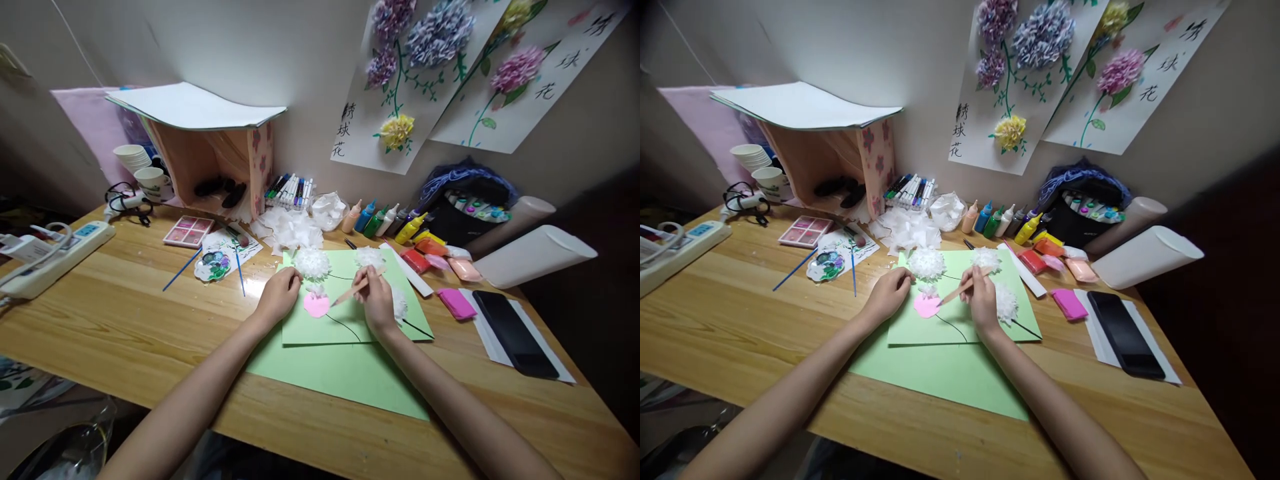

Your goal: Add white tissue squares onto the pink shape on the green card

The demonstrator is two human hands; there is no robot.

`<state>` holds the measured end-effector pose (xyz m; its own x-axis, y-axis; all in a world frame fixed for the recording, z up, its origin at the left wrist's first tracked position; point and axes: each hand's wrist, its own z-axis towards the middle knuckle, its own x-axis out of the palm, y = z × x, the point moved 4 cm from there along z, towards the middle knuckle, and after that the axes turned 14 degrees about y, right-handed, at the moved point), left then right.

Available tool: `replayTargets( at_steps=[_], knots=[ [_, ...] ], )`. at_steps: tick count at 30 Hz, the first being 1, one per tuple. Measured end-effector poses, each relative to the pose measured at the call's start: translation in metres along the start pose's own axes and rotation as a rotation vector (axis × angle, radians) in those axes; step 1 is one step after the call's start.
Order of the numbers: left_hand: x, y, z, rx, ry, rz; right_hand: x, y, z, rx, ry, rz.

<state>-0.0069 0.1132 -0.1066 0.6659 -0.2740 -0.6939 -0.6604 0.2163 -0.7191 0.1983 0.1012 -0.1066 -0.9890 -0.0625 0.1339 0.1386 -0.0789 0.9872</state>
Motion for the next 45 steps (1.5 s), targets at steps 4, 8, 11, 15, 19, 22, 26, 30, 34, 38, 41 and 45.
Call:
replayTargets(
  at_steps=[4, 8, 11, 15, 19, 22, 26, 30, 34, 38, 41, 45],
  knots=[
    [-0.016, 0.003, 0.005, -0.017, -0.101, 0.002, 0.005, -0.024, -0.012, 0.128, 0.106, 0.116],
    [-0.042, 0.005, 0.021, 0.018, -0.272, 0.217, 0.005, -0.029, -0.01, 0.129, 0.111, 0.127],
    [-0.047, 0.008, 0.037, -0.034, -0.26, 0.314, 0.005, -0.029, -0.009, 0.127, 0.092, 0.129],
    [-0.041, 0.012, 0.048, -0.082, -0.246, 0.315, 0.005, -0.03, -0.009, 0.112, 0.087, 0.128],
    [-0.044, 0.02, 0.045, -0.078, -0.295, 0.181, 0.003, -0.032, -0.009, 0.102, 0.09, 0.144],
    [-0.057, 0.02, 0.037, -0.006, -0.292, 0.035, 0.002, -0.034, -0.009, 0.107, 0.097, 0.143],
    [-0.068, 0.003, 0.024, 0.133, -0.014, -0.28, 0.002, -0.032, -0.008, 0.108, 0.1, 0.149],
    [-0.042, -0.014, 0.008, 0.186, 0.635, -0.443, 0.002, -0.031, -0.007, 0.104, 0.096, 0.15],
    [-0.017, -0.003, 0.005, 0.137, 0.735, -0.294, 0.001, -0.031, -0.008, 0.096, 0.094, 0.137],
    [-0.011, 0.007, 0.011, 0.09, 0.586, -0.171, 0.002, -0.029, -0.011, 0.085, 0.112, 0.079],
    [-0.013, 0.007, 0.012, 0.09, 0.516, -0.083, 0.005, -0.023, -0.016, 0.049, 0.106, 0.02],
    [-0.013, 0.005, 0.012, 0.12, 0.483, -0.008, 0.008, -0.014, -0.023, -0.076, 0.085, -0.079]
  ],
)
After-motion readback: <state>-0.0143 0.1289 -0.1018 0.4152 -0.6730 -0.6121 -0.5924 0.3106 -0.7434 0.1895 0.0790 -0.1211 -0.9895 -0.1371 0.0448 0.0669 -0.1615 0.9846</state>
